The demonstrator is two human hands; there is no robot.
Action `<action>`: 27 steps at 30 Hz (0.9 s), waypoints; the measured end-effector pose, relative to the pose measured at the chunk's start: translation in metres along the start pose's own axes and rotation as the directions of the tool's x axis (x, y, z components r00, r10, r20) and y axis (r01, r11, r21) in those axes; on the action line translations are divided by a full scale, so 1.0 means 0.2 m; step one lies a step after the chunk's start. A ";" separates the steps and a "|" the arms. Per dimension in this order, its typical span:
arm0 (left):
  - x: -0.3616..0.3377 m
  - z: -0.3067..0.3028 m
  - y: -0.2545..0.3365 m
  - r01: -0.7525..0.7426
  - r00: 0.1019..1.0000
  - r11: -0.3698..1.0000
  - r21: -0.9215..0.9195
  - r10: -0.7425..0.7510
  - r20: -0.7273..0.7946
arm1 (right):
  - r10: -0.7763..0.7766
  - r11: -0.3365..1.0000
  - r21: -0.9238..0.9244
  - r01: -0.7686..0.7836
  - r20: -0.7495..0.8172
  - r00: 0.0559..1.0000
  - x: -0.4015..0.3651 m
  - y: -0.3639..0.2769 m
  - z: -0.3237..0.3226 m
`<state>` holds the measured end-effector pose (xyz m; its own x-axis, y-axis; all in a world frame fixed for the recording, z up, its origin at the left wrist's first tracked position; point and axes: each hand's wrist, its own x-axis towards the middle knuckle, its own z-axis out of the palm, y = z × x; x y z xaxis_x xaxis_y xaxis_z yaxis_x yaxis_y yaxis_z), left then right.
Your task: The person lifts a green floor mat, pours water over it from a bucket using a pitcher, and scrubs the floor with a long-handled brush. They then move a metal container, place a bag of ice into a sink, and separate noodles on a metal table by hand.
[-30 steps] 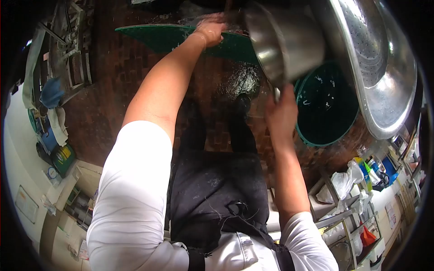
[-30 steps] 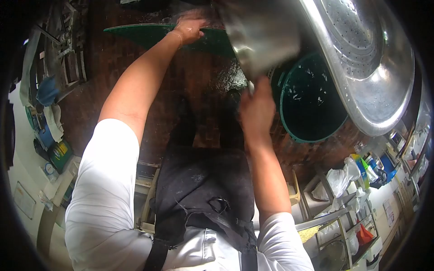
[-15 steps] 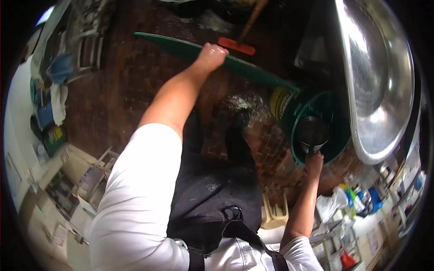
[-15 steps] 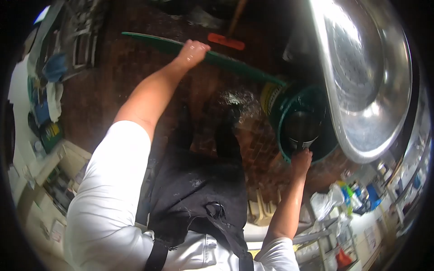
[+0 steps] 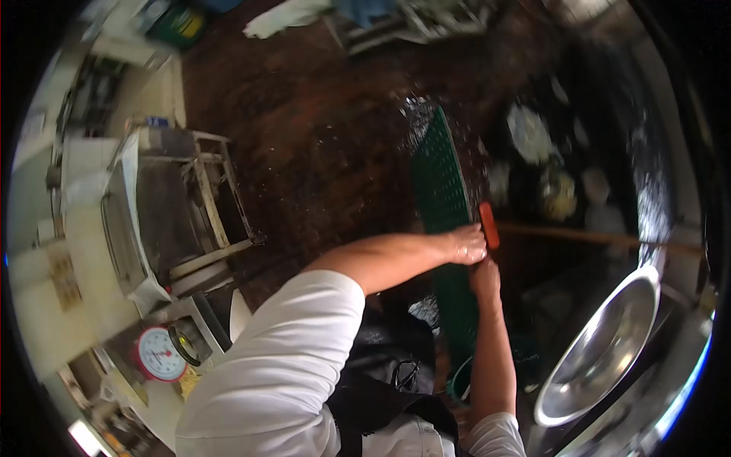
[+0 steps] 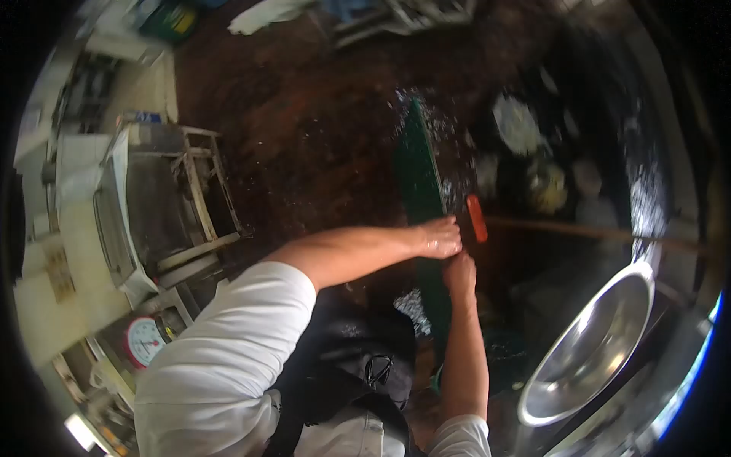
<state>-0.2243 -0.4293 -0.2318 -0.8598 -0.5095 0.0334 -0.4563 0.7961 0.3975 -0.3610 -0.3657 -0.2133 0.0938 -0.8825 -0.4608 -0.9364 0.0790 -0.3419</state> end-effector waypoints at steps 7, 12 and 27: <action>-0.65 -0.55 -0.15 0.487 0.749 0.829 -0.274 -0.558 -0.358 | 0.016 0.993 -0.116 -0.004 0.107 0.994 0.06 -0.56 -0.22; -1.71 -0.60 -0.32 0.673 0.359 0.288 -0.681 -0.933 -0.040 | -0.043 0.988 -0.138 0.064 0.152 0.988 0.19 -0.80 -0.31; -3.36 -1.16 -0.63 0.589 -0.353 -0.291 -0.753 -0.932 0.084 | -0.287 0.822 -0.403 0.403 0.318 0.904 1.14 -2.24 -0.34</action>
<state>0.4648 -0.2632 -0.0910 0.7096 -0.5345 -0.4591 -0.2013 -0.7782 0.5948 0.0567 -0.6349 -0.1090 0.4614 -0.6727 -0.5785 -0.8678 -0.4778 -0.1365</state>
